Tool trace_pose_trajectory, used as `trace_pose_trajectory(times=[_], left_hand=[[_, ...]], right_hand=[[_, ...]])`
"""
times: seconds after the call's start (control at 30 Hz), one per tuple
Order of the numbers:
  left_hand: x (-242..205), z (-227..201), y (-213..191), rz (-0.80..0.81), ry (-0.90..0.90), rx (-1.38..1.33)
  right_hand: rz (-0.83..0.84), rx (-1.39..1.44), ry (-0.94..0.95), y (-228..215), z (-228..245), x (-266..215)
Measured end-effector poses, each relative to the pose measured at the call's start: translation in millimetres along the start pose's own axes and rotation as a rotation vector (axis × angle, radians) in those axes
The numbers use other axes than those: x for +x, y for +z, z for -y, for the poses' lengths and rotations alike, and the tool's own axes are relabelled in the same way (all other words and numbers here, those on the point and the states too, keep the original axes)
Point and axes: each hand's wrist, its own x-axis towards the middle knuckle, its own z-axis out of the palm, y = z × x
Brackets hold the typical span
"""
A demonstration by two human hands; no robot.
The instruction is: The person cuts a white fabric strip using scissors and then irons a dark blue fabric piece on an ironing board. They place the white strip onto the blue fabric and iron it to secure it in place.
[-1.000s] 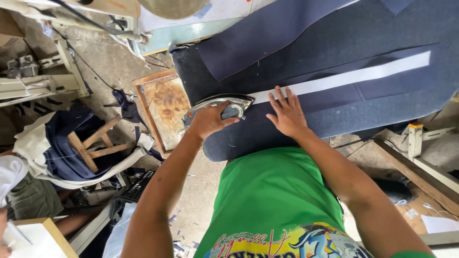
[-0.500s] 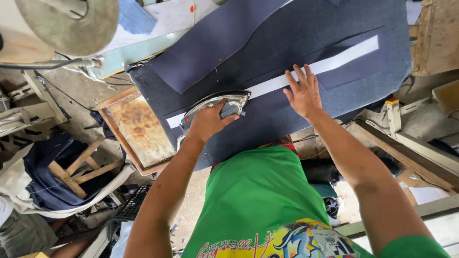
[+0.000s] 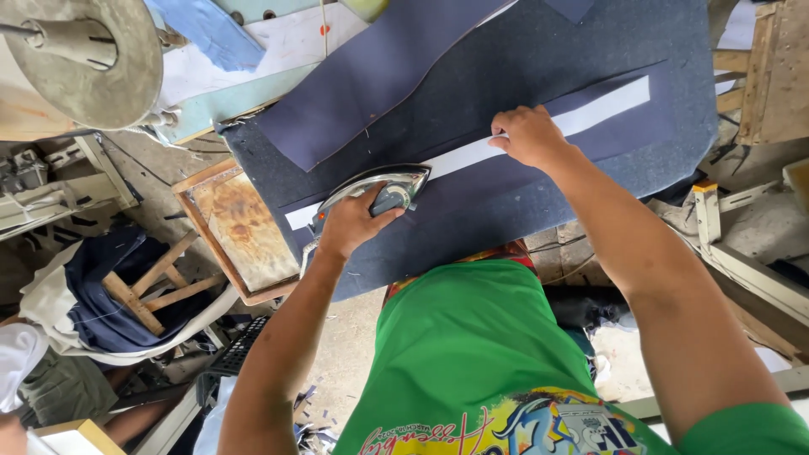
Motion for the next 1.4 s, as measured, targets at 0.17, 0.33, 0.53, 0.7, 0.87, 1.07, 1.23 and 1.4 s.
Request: trace_pose_trajectory(times=[0.17,0.33,0.53,0.7,0.87,1.07,1.23,1.4], left_hand=[[2,5,8,0.004,0.009,0.033],[4,4,10,0.012,0.003,0.046],[3,-1,0,0.069,-0.047,0.061],[-12,19,-2,0.132,-0.151,0.014],[-55,60,-9,0.093,-0.272,-0.014],[-83,88,-18,0.028,-0.316,-0.031],[-87,85,-21,-0.007,-0.312,-0.022],[-108,88,-14,0.033,-0.322,-0.063]], right_hand=[[0.032,0.020,0.029,7,1,12],[0.046,0.036,0.009,-4,5,8],[0.011,-0.009,-0.034,1,1,6],[0.068,-0.059,-0.017,0,2,7],[0.108,-0.116,0.014,-2,6,7],[-0.327,-0.035,-0.162,21,85,2],[-0.297,0.202,-0.465,19,192,-13],[-0.155,0.061,-0.363,10,222,-29]])
